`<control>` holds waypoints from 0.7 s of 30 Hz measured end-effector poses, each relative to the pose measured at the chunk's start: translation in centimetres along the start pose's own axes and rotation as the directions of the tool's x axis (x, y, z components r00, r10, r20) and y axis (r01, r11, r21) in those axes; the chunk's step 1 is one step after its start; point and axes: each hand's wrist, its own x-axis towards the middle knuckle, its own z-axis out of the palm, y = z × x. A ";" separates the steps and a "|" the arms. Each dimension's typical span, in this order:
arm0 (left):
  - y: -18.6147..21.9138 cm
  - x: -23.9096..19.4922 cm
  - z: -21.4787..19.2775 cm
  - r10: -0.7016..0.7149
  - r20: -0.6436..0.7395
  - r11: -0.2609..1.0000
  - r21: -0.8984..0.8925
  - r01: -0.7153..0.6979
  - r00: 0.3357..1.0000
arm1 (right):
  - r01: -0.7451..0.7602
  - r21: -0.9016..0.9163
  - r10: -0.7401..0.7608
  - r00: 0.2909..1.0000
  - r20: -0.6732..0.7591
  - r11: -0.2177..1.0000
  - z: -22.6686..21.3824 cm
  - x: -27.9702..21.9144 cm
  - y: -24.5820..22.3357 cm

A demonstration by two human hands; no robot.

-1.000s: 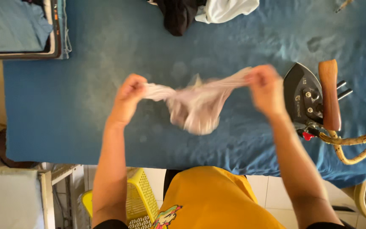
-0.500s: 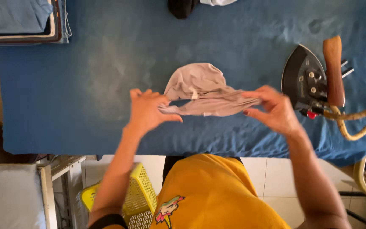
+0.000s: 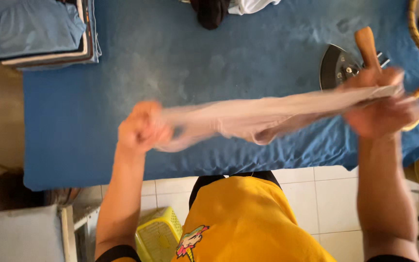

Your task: The person irons several pairs of underwear and undershorts one at a time on an ironing board using a steam iron, folding each garment into a small rectangle after ironing and placing it on a stack.

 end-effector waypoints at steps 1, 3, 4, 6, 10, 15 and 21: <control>1.8 -0.6 0.0 -0.120 0.238 0.934 0.357 0.028 0.964 | 0.055 -0.169 -0.055 0.998 0.001 0.984 -2.0 -0.6 -0.7; 4.3 -0.9 1.5 -0.300 0.405 0.754 0.655 -0.045 0.864 | 0.099 -0.332 -0.104 0.995 0.004 0.938 -4.0 -2.4 -2.3; 5.3 -0.6 2.9 -0.305 0.196 0.327 0.941 -0.091 0.932 | -0.044 -0.658 -0.071 0.987 -0.147 0.752 -4.1 -3.1 -3.0; 7.0 -0.1 4.9 -0.191 0.011 -0.187 0.981 -0.047 0.982 | -0.210 -0.864 -0.104 0.952 -0.286 0.457 -2.1 -3.4 -4.2; 8.9 0.7 5.9 -0.235 0.147 0.136 0.984 -0.117 0.961 | 0.013 -0.910 -0.007 1.000 0.012 0.415 -0.1 -2.4 -5.1; 7.6 2.8 6.4 -0.232 0.680 0.828 0.514 -0.225 0.696 | 0.015 -0.692 -0.129 0.985 -0.113 0.722 -3.9 0.7 -1.7; 3.2 6.6 16.8 -0.100 0.589 0.302 0.786 -0.540 0.802 | 0.204 -0.921 0.001 0.976 0.216 0.332 11.0 5.0 1.6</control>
